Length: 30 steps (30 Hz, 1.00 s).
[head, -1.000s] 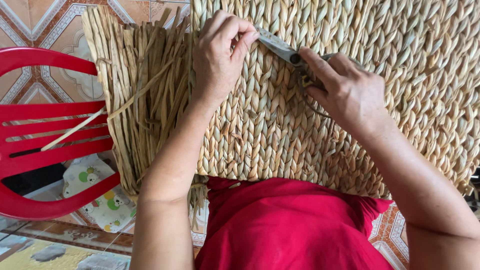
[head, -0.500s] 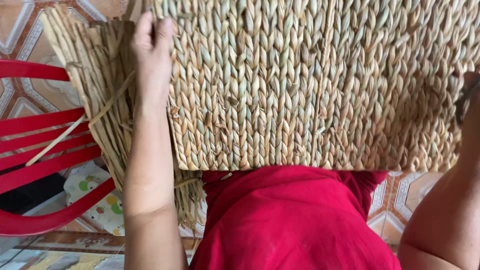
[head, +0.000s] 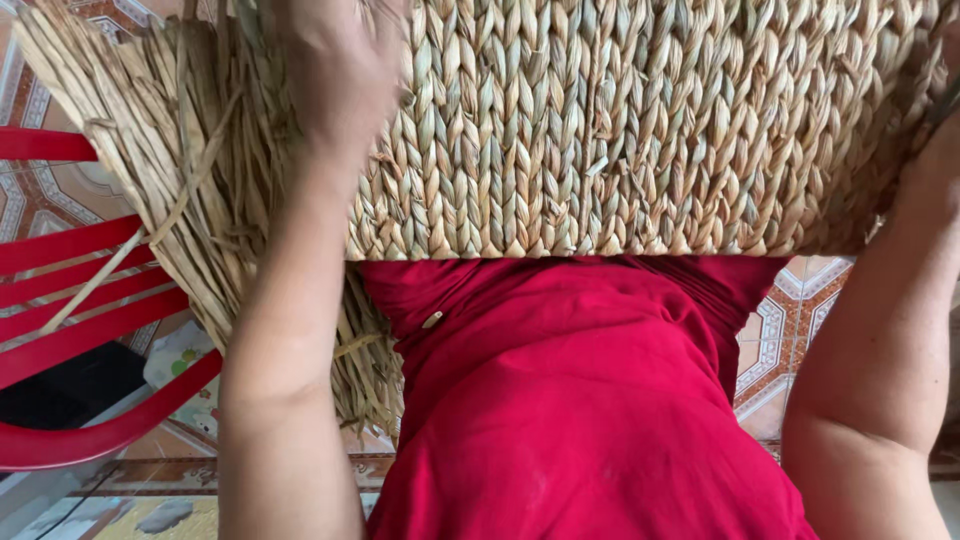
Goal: The person uses scissors to trim the protruding ends of woven fibers on a large mat. They systematically cut the loose strands along the edges and surface to create a smooth, even finish.
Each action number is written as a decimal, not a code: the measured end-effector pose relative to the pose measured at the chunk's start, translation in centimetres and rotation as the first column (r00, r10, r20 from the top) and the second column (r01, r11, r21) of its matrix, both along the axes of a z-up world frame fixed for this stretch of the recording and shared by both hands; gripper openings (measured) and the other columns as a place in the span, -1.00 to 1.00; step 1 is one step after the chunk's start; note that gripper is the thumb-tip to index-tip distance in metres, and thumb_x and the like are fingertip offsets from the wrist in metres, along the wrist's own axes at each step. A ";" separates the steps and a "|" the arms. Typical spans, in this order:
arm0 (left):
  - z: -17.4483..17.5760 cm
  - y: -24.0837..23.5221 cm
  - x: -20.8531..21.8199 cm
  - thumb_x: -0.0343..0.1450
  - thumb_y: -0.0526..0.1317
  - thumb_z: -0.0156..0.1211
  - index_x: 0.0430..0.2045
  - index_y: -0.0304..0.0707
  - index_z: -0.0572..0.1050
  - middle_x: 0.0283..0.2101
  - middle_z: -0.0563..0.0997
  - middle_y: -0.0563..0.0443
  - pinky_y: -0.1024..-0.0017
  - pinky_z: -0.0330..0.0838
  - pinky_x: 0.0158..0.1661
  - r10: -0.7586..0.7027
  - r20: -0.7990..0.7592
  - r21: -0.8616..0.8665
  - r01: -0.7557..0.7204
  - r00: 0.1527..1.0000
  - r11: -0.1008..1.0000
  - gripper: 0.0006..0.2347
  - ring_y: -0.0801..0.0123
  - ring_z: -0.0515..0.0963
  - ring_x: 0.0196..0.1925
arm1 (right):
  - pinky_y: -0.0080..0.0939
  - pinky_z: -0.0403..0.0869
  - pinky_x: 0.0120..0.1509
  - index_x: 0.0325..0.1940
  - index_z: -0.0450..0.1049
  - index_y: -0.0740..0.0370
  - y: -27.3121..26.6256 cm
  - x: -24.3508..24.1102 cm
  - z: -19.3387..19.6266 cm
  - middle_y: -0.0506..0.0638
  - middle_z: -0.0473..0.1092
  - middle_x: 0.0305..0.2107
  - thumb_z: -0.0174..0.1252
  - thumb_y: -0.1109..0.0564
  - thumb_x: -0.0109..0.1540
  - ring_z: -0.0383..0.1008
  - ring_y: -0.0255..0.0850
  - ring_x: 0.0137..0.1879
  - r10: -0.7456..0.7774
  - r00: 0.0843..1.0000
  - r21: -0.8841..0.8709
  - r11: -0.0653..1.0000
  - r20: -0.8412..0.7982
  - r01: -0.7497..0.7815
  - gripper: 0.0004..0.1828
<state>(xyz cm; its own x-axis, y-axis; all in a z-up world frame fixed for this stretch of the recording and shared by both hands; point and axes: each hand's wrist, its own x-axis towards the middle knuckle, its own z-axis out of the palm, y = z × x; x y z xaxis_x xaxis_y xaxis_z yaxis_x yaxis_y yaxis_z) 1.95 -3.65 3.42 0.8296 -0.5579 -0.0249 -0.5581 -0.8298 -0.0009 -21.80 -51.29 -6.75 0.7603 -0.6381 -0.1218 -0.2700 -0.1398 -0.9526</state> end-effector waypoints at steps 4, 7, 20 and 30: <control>1.8 -3.8 -3.8 0.57 0.39 -0.16 0.56 0.11 -0.15 0.61 -0.23 -0.04 -0.33 -0.39 0.49 -0.094 -0.335 0.203 0.169 0.937 0.965 -0.27 0.01 -0.30 0.62 | -0.28 0.49 -0.03 0.22 0.40 0.35 -0.2 -0.1 -0.5 0.08 0.48 -0.16 0.16 0.37 0.35 0.51 -0.24 -0.10 -0.012 1.000 0.020 1.000 0.011 0.012 -0.66; 0.7 -3.8 -4.8 0.59 0.35 -0.17 0.59 0.16 -0.21 0.62 -0.32 0.05 -0.41 -0.48 0.46 -0.139 -0.387 0.106 0.194 0.912 0.975 -0.29 0.06 -0.38 0.63 | -0.29 0.49 -0.02 0.20 0.41 0.36 -0.5 -0.4 -0.8 0.08 0.48 -0.17 0.16 0.36 0.37 0.51 -0.24 -0.11 -0.021 1.000 0.028 0.999 0.013 0.021 -0.70; -0.3 -2.1 -7.3 0.46 0.42 -0.41 0.49 0.44 -0.16 0.58 -0.18 0.21 -0.30 -0.44 0.42 -0.312 -0.337 0.151 0.378 0.888 0.913 -0.35 0.14 -0.23 0.61 | -0.32 0.45 -0.01 0.11 0.47 0.37 -0.8 -0.7 -3.4 0.05 0.47 -0.21 0.17 0.29 0.43 0.48 -0.26 -0.14 -0.034 0.999 0.080 0.996 0.023 0.032 -0.83; -4.5 0.6 -7.5 0.58 0.44 -0.18 0.55 0.30 -0.28 0.61 -0.36 0.08 -0.29 -0.45 0.49 -0.398 -0.070 -0.245 0.371 0.915 0.896 -0.28 0.12 -0.35 0.65 | -0.35 0.43 0.00 0.04 0.52 0.38 -2.4 -4.7 -3.7 0.03 0.47 -0.24 0.17 0.24 0.48 0.45 -0.28 -0.16 -0.176 0.973 0.044 0.984 0.150 0.171 -0.87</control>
<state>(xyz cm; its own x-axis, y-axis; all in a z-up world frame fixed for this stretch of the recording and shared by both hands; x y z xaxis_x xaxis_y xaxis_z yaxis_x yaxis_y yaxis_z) -5.57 -3.03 -1.12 0.5477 -0.8349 0.0543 -0.8186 -0.5212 0.2413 -26.48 -53.70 -10.44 0.6492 -0.7598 -0.0343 -0.1383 -0.0736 -0.9876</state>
